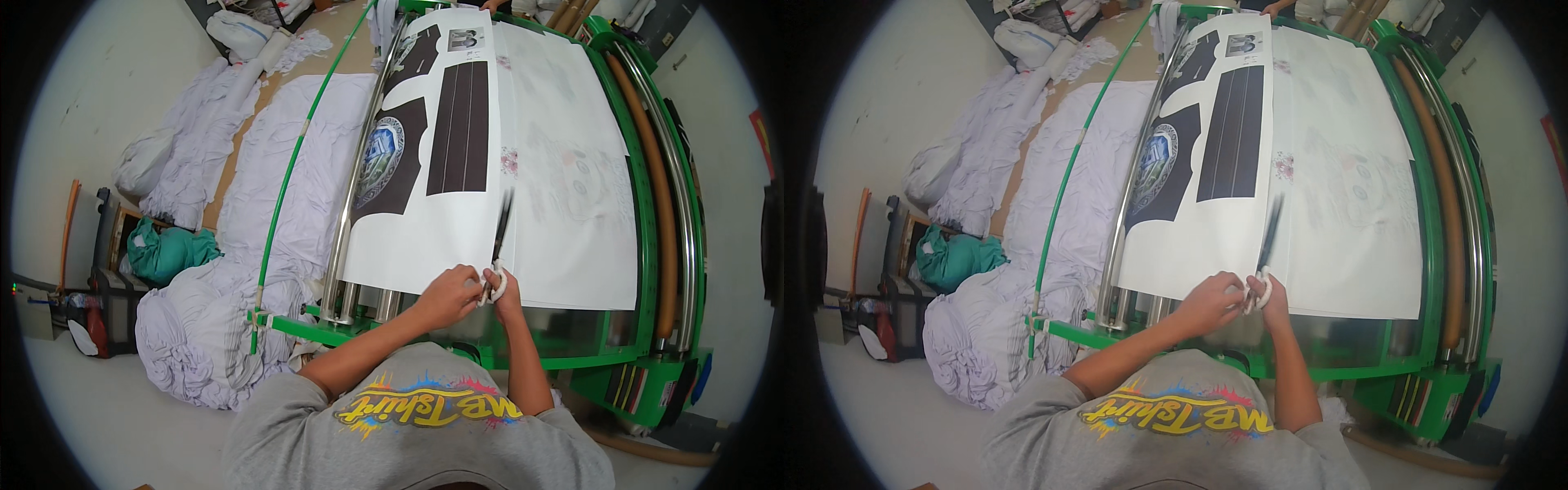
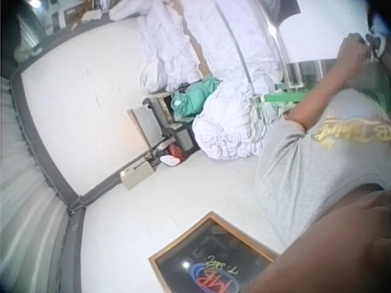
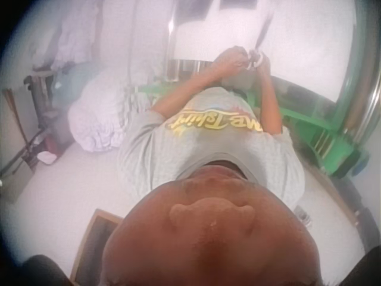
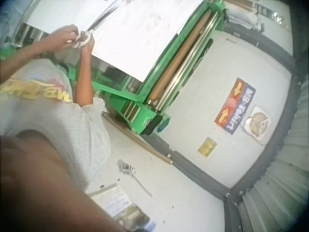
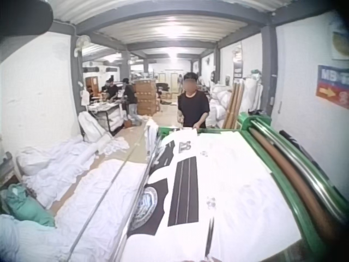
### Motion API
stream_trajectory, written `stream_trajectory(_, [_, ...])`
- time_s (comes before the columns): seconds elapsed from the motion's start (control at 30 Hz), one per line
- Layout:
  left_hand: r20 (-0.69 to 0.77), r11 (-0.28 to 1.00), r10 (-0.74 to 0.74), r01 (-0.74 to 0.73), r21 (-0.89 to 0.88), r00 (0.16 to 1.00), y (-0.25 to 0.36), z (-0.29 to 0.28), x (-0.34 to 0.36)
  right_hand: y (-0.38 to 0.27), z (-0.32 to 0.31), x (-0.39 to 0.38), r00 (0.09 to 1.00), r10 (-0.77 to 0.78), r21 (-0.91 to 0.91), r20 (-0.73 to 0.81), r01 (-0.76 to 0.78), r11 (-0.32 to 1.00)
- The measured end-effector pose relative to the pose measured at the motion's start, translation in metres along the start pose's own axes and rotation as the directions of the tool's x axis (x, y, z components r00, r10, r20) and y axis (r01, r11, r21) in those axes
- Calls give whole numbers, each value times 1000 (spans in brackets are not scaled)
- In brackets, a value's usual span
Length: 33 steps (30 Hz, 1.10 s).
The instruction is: The person uses scissors to cut out printed clothing designs from a large paper roll as it passes through a machine, handling several cut pieces one by one.
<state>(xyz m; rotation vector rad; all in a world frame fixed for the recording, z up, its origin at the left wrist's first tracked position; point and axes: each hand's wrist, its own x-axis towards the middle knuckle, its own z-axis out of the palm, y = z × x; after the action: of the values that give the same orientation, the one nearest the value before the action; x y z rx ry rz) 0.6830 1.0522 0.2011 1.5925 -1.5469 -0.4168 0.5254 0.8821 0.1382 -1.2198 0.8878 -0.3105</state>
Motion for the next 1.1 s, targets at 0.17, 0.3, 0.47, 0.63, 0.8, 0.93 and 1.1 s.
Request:
stream_trajectory(0.17, [45, 998, 63, -62, -19, 997, -1, 55, 14, -5, -56, -18, 968, -13, -91, -251, -10, 996])
stream_trajectory(0.3, [26, 951, -70, 59, 303, 997, -21, 63, 0, -1, -115, -13, 940, -43, -155, -339, -11, 988])
stream_trajectory(0.47, [3, 816, -200, 165, 555, 980, -64, 70, -33, 5, -165, -11, 894, -55, -174, -444, -26, 984])
stream_trajectory(0.63, [30, 900, -72, 52, 432, 997, -72, 86, -30, 2, -213, -15, 783, -211, -371, -585, -26, 928])
stream_trajectory(0.8, [7, 918, 29, -29, 396, 1000, -53, 121, -6, -18, -216, -58, 589, -434, -674, -682, -274, 686])
stream_trajectory(0.93, [2, 934, 74, -70, 350, 997, -42, 149, 19, 32, -224, -127, 745, -406, -522, -529, 92, 848])
stream_trajectory(1.1, [25, 940, 71, -75, 334, 997, -28, 181, 47, 81, -211, -221, 999, 16, 91, -35, -13, 996])
